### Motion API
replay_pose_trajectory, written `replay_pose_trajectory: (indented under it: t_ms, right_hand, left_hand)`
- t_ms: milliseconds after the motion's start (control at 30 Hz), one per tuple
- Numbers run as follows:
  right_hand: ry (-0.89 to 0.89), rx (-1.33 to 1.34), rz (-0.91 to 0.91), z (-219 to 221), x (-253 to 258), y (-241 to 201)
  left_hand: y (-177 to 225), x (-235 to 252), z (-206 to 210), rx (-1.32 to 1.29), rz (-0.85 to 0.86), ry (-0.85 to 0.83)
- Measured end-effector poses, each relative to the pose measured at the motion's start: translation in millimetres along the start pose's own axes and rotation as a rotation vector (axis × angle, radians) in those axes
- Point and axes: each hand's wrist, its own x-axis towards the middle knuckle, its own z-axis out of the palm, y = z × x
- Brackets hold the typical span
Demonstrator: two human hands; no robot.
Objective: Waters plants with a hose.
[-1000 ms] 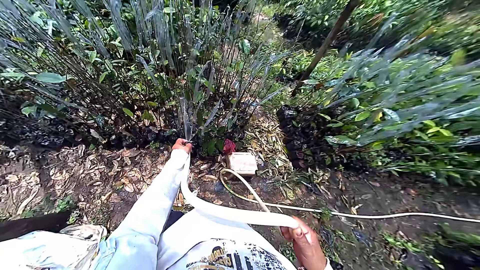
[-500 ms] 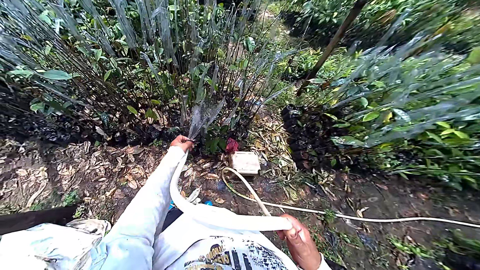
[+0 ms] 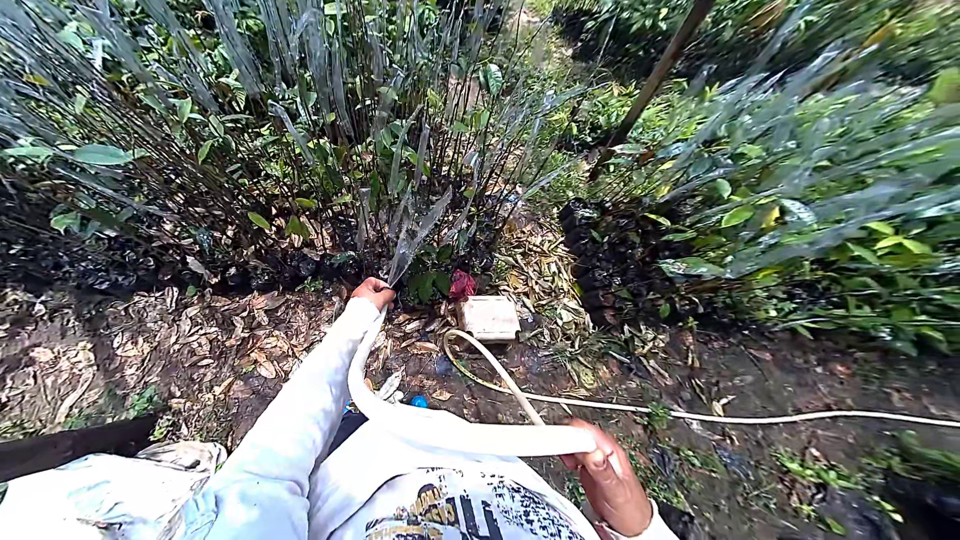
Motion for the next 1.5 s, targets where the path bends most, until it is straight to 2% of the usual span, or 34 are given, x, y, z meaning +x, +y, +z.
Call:
replay_pose_trajectory:
  t_ms: [200,367,633,800,1000,1133,1233,1367,1500]
  right_hand:
    - [0.007,0.015,0.024,3.8,-6.7,-3.2]
    - [-0.037,0.017,0.023,6.5,-9.3,-1.6]
    - [-0.063,0.009,0.032,12.3,-9.0,0.7]
    - [-0.067,0.020,0.041,14.6,-9.8,0.2]
    - [-0.125,0.051,0.062,20.0,-7.5,-4.2]
    - [-0.220,-0.014,0.064,26.0,-3.8,-14.5]
    - [-0.313,-0.060,0.022,34.3,3.1,-19.3]
    - [-0.389,-0.086,0.019,53.4,16.7,-24.1]
    - [-0.464,-0.069,0.057,74.0,36.7,-28.3]
  left_hand:
    - [-0.9,-4.3,3.6,-0.012,-0.032,-0.012]
    - [-23.4,-0.1,4.2,-0.003,-0.024,-0.032]
    - [-54.0,-18.9,10.0,-0.021,-0.147,-0.127]
    - [-57.7,-34.8,10.1,-0.009,-0.196,-0.142]
    - [-87.5,-48.2,-2.2,-0.055,-0.141,-0.177]
    - [-101.0,-66.1,-32.7,-0.191,-0.153,-0.104]
    - [-96.7,-83.3,-73.1,-0.141,-0.158,-0.059]
    - [-90.7,-97.8,-112.9,-0.013,-0.184,0.177]
    - [-112.5,-96.5,-144.8,-0.069,-0.115,0.342]
